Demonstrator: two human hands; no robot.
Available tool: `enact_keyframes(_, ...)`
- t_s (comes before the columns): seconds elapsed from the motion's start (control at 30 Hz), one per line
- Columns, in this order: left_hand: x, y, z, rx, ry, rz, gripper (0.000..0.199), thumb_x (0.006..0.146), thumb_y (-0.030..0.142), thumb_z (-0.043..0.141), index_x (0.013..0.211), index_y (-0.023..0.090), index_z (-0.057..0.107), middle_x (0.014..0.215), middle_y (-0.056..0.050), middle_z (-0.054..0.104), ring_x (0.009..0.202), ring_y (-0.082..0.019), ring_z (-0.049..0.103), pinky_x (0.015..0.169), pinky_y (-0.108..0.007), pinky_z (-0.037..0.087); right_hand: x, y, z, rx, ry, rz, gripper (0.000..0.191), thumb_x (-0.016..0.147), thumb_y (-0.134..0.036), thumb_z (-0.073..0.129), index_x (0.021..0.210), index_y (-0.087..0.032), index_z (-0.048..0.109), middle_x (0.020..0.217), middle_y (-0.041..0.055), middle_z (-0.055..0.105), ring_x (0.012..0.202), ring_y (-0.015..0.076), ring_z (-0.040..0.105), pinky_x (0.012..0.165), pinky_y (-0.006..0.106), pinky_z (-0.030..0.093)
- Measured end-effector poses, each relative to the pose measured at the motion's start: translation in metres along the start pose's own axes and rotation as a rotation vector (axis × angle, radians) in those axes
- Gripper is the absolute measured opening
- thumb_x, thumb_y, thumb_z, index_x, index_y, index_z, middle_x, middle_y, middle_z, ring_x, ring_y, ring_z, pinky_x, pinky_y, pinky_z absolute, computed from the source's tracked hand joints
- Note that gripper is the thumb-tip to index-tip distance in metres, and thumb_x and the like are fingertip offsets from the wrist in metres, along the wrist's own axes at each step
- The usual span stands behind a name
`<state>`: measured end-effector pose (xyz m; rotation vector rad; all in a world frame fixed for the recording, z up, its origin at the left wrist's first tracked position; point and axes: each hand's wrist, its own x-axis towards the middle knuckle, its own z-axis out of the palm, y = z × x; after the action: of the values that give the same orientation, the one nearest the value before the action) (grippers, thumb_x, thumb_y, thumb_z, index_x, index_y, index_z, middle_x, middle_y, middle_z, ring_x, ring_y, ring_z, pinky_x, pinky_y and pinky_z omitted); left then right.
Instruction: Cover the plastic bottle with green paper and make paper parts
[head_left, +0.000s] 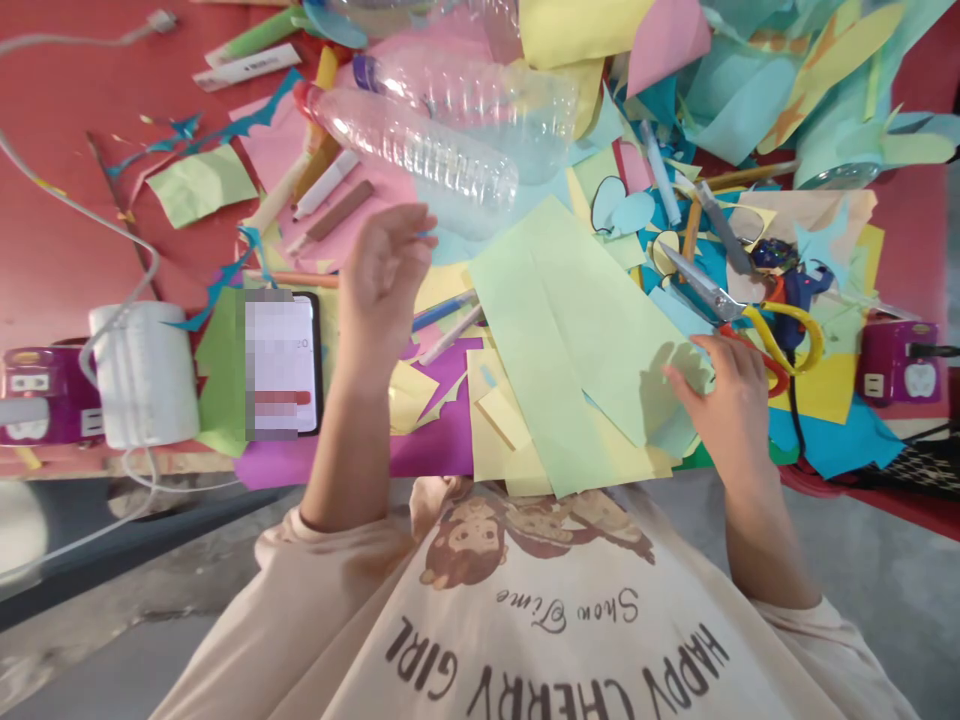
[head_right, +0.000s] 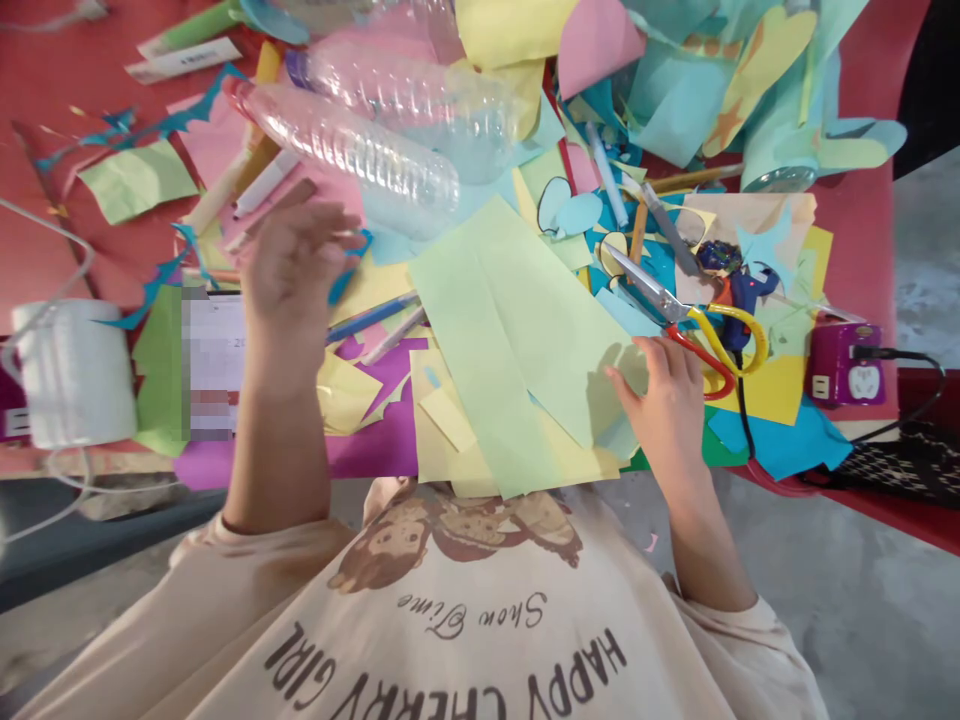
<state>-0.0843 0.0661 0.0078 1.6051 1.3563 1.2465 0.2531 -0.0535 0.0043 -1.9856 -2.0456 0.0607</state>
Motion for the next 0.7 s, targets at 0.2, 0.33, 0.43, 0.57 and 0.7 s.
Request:
enact_keyframes(0.2, 0.06, 0.006, 0.017, 0.703, -0.208, -0.099, 0.077, 0.068, -0.001, 0.069, 0.137, 0.02, 0.041, 0.162, -0.008, 0.015, 0.15, -0.03, 0.012, 0.123, -0.055, 0.016, -0.002, 0.006, 0.01, -0.026, -0.072, 0.059, 0.049, 0.087, -0.049, 0.056, 0.125, -0.019, 0.051, 0.11, 0.0167, 0.06, 0.111, 0.0352, 0.055, 0.092, 0.054, 0.047)
enact_keyframes(0.33, 0.082, -0.014, 0.037, 0.773, -0.311, -0.069, 0.115, 0.059, -0.011, 0.071, 0.15, 0.029, 0.013, 0.165, -0.001, -0.003, 0.152, -0.027, -0.008, 0.122, -0.06, -0.002, 0.0, 0.007, 0.011, 0.08, -0.038, 0.114, 0.028, 0.092, -0.035, 0.047, 0.115, -0.022, 0.056, 0.1, 0.0125, 0.059, 0.103, 0.0311, 0.058, 0.089, 0.051, 0.049)
enact_keyframes(0.43, 0.089, -0.019, 0.042, 0.816, -0.323, -0.07, 0.113, 0.058, -0.007, 0.073, 0.149, 0.027, 0.015, 0.163, -0.001, 0.011, 0.151, -0.026, -0.001, 0.122, -0.058, -0.003, 0.005, 0.009, 0.004, 0.187, 0.017, 0.143, 0.024, 0.091, -0.026, 0.042, 0.105, -0.022, 0.061, 0.095, 0.0103, 0.062, 0.095, 0.0259, 0.062, 0.083, 0.044, 0.052)
enact_keyframes(0.57, 0.088, -0.007, 0.035, 0.905, -0.276, -0.082, 0.097, 0.061, -0.003, 0.073, 0.143, 0.029, 0.031, 0.158, -0.001, 0.025, 0.147, -0.026, 0.012, 0.122, -0.054, 0.013, 0.014, 0.02, -0.015, 0.35, 0.088, 0.2, 0.024, 0.088, -0.026, 0.05, 0.105, -0.022, 0.066, 0.097, 0.0066, 0.07, 0.086, 0.0207, 0.066, 0.079, 0.04, 0.055)
enact_keyframes(0.7, 0.082, -0.001, 0.016, 0.835, -0.258, 0.031, 0.091, 0.063, -0.002, 0.07, 0.141, 0.026, 0.034, 0.157, 0.0, 0.027, 0.146, -0.025, 0.014, 0.124, -0.049, 0.016, 0.024, 0.036, -0.042, 0.38, 0.159, 0.261, 0.026, 0.086, -0.025, 0.056, 0.107, -0.027, 0.071, 0.102, 0.0063, 0.073, 0.089, 0.0227, 0.068, 0.083, 0.042, 0.054)
